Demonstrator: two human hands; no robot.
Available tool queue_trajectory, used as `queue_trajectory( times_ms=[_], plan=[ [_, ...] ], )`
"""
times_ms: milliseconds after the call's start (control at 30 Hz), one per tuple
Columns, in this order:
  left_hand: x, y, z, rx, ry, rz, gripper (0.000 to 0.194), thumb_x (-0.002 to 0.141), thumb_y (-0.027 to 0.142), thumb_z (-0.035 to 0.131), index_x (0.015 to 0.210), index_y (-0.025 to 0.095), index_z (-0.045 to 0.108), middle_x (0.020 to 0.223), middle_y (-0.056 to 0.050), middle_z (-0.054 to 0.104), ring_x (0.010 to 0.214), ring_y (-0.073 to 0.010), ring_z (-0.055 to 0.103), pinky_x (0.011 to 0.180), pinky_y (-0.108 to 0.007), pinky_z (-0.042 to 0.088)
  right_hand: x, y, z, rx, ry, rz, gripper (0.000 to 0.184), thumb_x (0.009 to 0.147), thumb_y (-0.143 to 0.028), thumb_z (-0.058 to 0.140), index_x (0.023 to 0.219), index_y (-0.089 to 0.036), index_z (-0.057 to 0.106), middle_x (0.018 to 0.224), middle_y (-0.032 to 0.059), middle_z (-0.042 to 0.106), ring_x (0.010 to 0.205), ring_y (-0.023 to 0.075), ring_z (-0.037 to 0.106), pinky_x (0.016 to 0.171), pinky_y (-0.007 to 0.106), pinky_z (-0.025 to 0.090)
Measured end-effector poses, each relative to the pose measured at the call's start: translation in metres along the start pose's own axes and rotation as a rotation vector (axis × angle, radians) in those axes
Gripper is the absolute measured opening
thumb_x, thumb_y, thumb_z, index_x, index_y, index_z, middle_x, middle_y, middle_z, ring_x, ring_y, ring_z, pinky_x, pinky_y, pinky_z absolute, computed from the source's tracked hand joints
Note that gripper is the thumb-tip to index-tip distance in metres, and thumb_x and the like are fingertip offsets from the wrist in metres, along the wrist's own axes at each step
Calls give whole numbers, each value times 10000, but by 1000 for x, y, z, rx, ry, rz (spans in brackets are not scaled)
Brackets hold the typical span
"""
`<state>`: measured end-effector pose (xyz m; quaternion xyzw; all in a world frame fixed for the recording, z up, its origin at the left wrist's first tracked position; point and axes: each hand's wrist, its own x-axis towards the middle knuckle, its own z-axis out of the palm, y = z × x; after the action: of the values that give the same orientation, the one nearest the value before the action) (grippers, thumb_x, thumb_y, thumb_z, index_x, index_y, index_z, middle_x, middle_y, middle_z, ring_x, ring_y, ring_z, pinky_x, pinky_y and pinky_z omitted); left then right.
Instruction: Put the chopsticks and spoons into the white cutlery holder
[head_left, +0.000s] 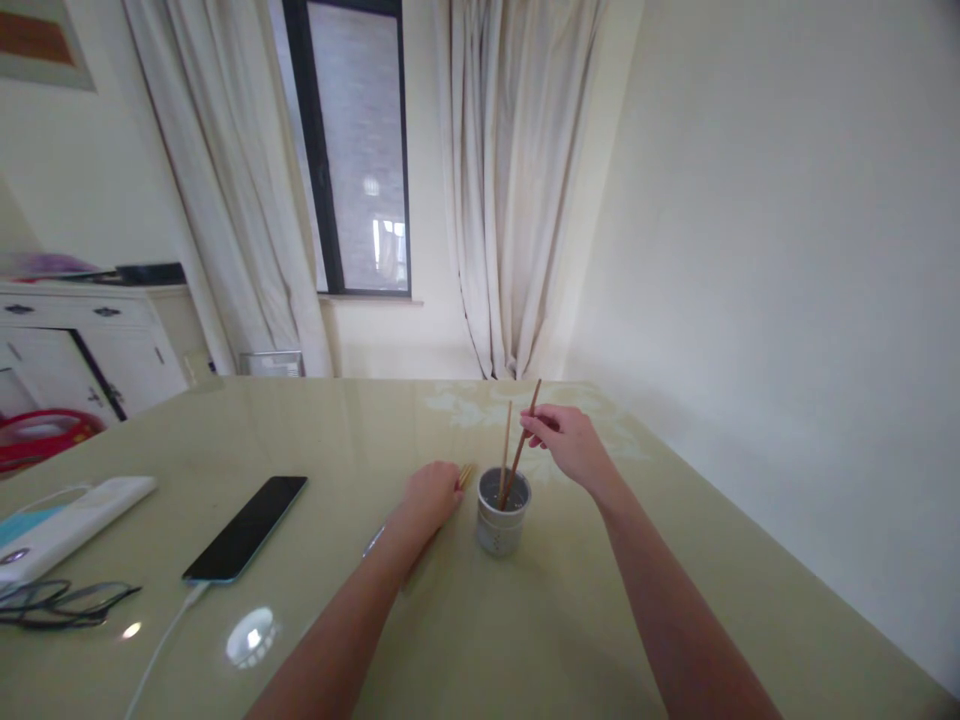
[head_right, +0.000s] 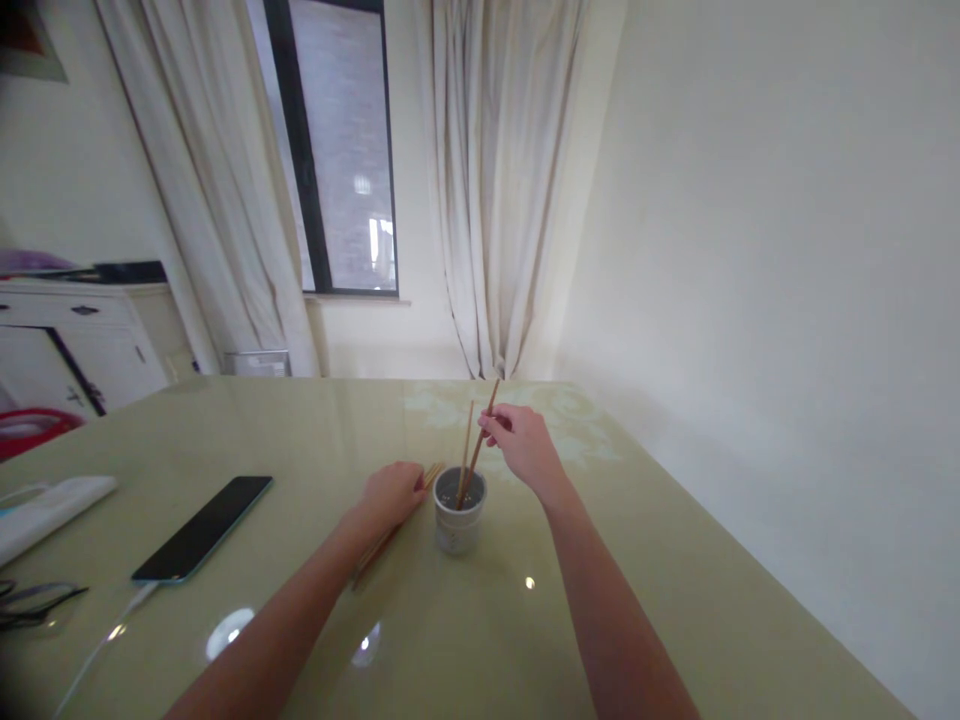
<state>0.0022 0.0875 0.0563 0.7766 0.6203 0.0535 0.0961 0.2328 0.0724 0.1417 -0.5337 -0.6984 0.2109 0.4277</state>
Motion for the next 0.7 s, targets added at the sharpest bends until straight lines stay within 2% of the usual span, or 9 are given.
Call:
queue_trajectory(
  times_ms=[167,333,500,600,700],
  plan=[
    [-1,3,1,45,-18,-11,197,938,244,627,1067,183,763,1176,-160,779,1127,-298,734,921,-368,548,3,10,14,-92,-93,45,332,990,-316,532,758,-188,732,773,58,802,647,182,753,643,271,525],
    [-1,6,3,41,-19,-10,199,940,259,635,1072,177,760,1194,-172,771,1148,-315,732,929,-383,553,4,14,20,-127,-118,49,310,982,-277,534,787,-190,760,727,40,793,622,167,728,636,256,511],
    [-3,9,5,-16,12,-33,186,919,261,648,1026,180,777,1176,-182,777,1120,-333,740,913,-399,555,3,15,22,-167,-128,57,406,1006,-340,506,724,-195,760,696,44,790,595,168,708,623,264,499],
    [-2,9,-3,-91,67,-70,185,899,272,652,970,171,790,1119,-197,790,1068,-343,753,887,-410,555,2,14,17,-201,-96,66,450,1005,-396,506,674,-200,740,636,44,758,579,178,690,611,277,471],
    [1,1,-20,-212,130,-99,187,887,303,669,894,157,787,1004,-190,809,993,-326,766,841,-385,552,1,9,9,-233,-23,65,447,994,-439,528,663,-203,711,642,49,742,595,188,673,620,293,446]
  ],
)
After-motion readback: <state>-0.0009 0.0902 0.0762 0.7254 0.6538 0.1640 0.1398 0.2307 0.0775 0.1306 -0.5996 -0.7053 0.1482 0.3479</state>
